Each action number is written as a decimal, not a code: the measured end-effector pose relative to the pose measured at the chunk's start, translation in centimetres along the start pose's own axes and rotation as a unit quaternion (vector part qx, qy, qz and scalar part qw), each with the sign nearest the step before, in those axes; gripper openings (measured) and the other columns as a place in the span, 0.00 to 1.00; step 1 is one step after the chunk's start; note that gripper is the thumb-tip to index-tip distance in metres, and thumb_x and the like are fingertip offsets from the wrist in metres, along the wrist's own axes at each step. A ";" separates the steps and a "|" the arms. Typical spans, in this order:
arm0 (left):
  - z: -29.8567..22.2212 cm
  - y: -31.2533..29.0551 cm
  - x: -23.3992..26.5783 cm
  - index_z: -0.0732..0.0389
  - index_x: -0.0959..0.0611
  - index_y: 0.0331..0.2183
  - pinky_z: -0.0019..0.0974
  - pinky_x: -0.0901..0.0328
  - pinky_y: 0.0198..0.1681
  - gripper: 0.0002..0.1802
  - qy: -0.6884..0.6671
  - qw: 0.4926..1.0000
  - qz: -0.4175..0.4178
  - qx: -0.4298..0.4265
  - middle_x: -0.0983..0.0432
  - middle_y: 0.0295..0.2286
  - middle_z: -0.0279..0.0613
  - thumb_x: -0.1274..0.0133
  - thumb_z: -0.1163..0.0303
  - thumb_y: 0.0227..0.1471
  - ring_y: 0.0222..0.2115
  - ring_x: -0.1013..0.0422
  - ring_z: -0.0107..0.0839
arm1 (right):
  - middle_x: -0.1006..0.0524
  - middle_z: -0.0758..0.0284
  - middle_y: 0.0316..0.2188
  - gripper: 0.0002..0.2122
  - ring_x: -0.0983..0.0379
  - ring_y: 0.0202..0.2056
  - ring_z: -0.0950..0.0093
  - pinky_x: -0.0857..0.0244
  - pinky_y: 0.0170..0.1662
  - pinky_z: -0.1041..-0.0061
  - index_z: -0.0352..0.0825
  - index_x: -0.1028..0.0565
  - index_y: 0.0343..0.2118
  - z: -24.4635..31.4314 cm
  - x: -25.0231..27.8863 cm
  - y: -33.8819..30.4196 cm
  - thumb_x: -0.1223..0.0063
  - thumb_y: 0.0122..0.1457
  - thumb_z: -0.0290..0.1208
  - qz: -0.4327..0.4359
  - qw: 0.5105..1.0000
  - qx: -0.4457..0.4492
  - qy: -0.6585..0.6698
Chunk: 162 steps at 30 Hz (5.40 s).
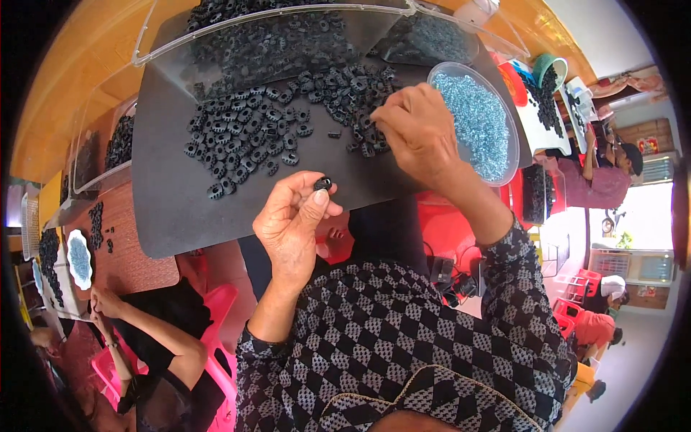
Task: The person assembles small components by hand, picking up a black plastic part and inserting a small metal spring into it. They then pick up a small metal pin and push it into the assembly before setting the completed item aside.
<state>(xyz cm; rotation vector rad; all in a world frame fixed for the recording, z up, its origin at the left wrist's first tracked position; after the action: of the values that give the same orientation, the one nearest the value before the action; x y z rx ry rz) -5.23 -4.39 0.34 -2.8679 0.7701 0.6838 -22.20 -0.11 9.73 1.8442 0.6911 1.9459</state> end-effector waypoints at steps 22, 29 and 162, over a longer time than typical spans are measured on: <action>-0.4 -0.1 -0.6 0.69 0.25 0.38 0.25 0.34 0.23 0.10 0.018 1.000 0.005 -0.013 0.22 0.29 0.46 0.48 0.78 0.52 0.21 0.28 0.25 | 0.36 0.65 0.22 0.07 0.40 0.29 0.68 0.49 0.32 0.69 0.34 0.30 0.18 4.2 -2.9 -1.3 0.50 0.39 0.32 0.069 0.985 0.142 -0.073; -1.0 0.5 -1.6 0.64 0.25 0.39 0.21 0.36 0.22 0.10 -0.014 0.999 -0.041 -0.013 0.22 0.30 0.44 0.48 0.76 0.52 0.23 0.27 0.25 | 0.30 0.65 0.25 0.09 0.36 0.29 0.67 0.44 0.32 0.67 0.33 0.28 0.26 4.3 0.2 -1.3 0.43 0.40 0.26 -0.028 0.993 0.000 0.111; 1.6 -3.0 -4.3 0.69 0.22 0.33 0.22 0.41 0.17 0.09 0.200 0.965 0.103 -0.138 0.28 0.21 0.34 0.46 0.85 0.45 0.16 0.35 0.19 | 0.32 0.58 0.19 0.04 0.34 0.24 0.58 0.42 0.27 0.61 0.28 0.31 0.26 3.5 0.6 -5.6 0.50 0.49 0.23 0.260 0.927 -0.035 0.268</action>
<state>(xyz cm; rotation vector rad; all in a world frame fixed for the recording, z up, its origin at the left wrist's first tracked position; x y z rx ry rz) -7.69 0.53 0.80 -3.2645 1.1168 0.2378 -19.11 5.09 7.02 1.5559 0.2700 2.8319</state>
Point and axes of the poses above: each hand's wrist, its own y-axis towards the middle knuckle, its own x-axis out of the back of the hand, z = x × y, the point moved 6 cm from there along y, towards the middle knuckle
